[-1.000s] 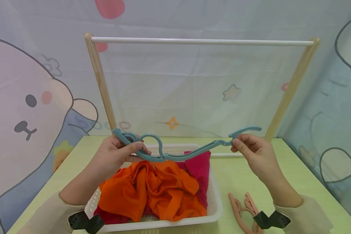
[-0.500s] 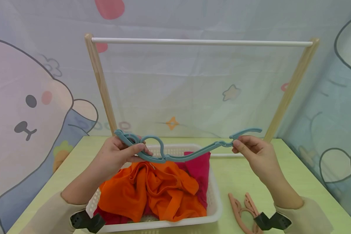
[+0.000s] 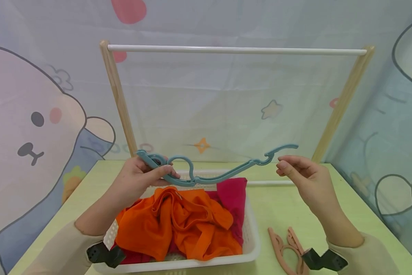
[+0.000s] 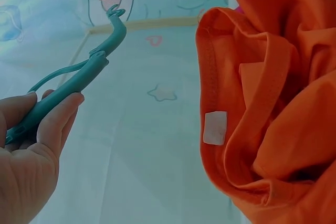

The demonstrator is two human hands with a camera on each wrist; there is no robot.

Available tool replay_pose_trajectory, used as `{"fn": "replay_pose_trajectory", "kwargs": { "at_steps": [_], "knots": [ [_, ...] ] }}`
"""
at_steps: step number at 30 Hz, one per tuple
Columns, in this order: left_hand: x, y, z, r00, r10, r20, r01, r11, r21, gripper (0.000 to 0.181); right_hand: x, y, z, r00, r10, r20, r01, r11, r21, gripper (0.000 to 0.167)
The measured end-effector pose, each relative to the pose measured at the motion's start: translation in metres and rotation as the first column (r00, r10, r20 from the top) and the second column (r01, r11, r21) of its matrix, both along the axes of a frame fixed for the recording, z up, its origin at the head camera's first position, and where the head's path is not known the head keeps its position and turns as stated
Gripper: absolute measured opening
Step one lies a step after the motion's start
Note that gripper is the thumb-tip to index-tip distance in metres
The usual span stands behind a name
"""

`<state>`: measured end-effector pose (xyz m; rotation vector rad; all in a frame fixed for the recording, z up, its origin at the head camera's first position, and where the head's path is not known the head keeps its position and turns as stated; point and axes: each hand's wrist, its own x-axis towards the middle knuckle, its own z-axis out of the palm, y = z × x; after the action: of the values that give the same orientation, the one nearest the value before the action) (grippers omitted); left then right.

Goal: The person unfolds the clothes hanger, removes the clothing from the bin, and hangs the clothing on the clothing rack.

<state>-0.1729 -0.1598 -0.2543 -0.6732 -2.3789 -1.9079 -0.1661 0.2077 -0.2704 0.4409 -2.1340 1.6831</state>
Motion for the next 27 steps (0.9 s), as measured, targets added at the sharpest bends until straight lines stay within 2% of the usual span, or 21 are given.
{"fn": "replay_pose_trajectory", "kwargs": {
  "at_steps": [7, 13, 22, 27],
  "knots": [
    [-0.006, 0.009, 0.000, 0.999, -0.017, 0.034, 0.018, 0.999, -0.039, 0.027, 0.003, -0.011, 0.013, 0.998, -0.015, -0.064, 0.025, 0.988, 0.151, 0.016],
    [-0.008, 0.020, 0.001, 0.997, -0.070, 0.018, 0.071, 0.996, -0.063, 0.022, 0.000, -0.027, 0.019, 0.989, 0.107, -0.104, -0.083, 0.974, 0.213, 0.020],
    [-0.007, 0.032, 0.003, 0.983, -0.175, 0.051, 0.177, 0.983, -0.046, 0.020, -0.004, -0.049, 0.016, 0.966, 0.257, -0.043, -0.234, 0.928, 0.292, 0.022],
    [-0.006, 0.038, 0.005, 0.981, -0.185, 0.062, 0.190, 0.979, -0.075, 0.018, -0.008, -0.058, 0.013, 0.950, 0.309, -0.032, -0.279, 0.894, 0.351, 0.023]
  ]
}}
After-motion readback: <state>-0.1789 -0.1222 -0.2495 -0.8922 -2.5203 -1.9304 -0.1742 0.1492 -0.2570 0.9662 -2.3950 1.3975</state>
